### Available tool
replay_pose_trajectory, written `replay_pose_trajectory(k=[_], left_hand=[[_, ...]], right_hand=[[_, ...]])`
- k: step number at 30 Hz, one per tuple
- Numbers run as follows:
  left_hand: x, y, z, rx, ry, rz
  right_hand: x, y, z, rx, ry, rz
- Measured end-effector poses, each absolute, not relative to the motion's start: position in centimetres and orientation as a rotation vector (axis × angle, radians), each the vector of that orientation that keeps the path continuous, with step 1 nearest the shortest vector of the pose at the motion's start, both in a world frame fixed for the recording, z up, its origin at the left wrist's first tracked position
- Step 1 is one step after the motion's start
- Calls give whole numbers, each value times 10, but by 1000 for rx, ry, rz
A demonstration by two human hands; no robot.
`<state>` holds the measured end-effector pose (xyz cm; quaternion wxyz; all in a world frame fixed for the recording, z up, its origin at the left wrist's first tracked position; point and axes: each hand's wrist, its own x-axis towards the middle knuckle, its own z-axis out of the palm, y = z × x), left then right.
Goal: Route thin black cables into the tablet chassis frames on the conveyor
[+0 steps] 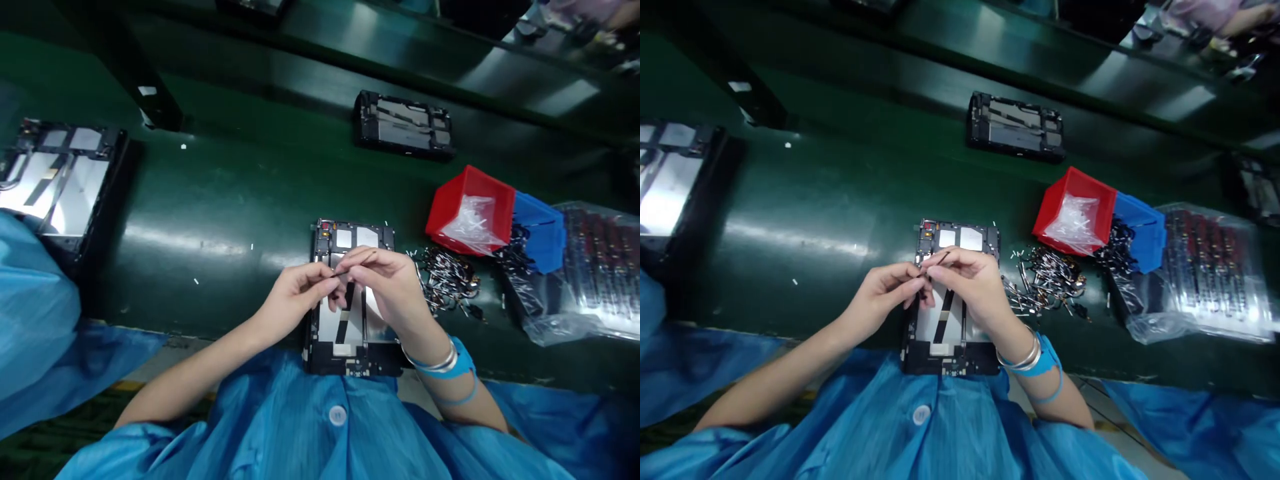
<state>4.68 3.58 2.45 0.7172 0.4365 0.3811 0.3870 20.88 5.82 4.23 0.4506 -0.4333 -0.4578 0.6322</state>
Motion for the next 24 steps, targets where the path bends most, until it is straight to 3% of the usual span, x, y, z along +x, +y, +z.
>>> replay_pose_trajectory(k=[7,18,24], left_hand=[[45,37,23,541,497,574],[40,29,20,381,354,483],[27,18,17,373,351,434]], right_hand=[[232,65,37,-833,-1310,1745],[229,56,54,-803,-1804,1156],[224,48,60,-801,-1952,1123]])
